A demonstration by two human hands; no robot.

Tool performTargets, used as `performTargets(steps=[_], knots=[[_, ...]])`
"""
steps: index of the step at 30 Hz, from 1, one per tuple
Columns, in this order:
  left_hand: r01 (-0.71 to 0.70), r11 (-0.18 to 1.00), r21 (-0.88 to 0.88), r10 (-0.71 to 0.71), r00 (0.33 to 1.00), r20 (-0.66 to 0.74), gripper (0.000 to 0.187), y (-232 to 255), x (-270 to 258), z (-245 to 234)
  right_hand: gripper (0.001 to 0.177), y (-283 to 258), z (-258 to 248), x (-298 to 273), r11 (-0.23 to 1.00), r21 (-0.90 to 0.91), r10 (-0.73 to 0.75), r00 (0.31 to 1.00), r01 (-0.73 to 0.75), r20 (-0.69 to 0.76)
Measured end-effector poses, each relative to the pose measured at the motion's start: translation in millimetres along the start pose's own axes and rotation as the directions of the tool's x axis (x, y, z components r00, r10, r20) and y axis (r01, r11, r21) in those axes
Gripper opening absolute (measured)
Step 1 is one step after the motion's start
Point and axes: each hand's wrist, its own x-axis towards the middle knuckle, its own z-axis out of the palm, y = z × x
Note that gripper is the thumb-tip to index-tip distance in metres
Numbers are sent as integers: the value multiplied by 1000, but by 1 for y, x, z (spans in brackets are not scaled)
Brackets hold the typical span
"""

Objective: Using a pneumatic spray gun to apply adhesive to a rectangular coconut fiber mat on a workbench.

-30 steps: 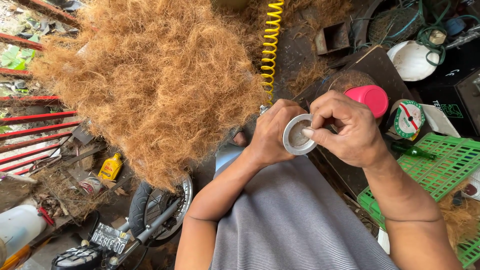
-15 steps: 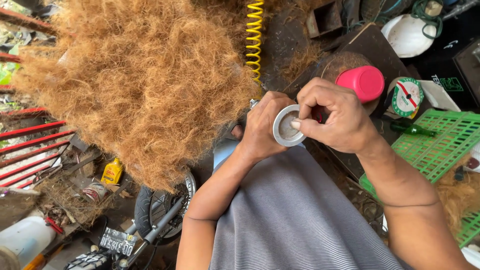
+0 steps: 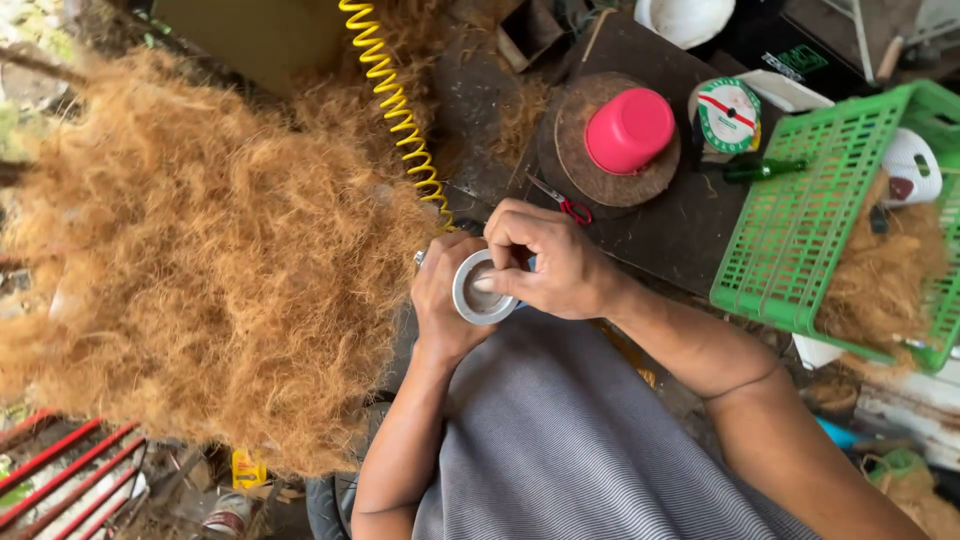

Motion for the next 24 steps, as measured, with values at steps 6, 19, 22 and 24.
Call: performTargets(steps=[6, 19, 22, 24], knots=[[-41, 999, 0, 41, 999, 20, 31, 1, 2, 3, 19, 13, 5, -18, 995, 39, 93, 991, -90, -101], [-19, 998, 57, 10, 988, 152, 32, -28, -22, 21, 17, 27, -4, -41, 984, 64, 171, 977, -164, -127], [-26, 998, 55, 16, 985, 171, 32, -28, -19, 26, 18, 29, -6, -44, 989, 49, 146, 977, -140, -153], [-25, 999, 46, 16, 981, 192, 30, -29, -21, 29, 20, 30, -5, -49, 990, 46, 142, 972, -136, -187]])
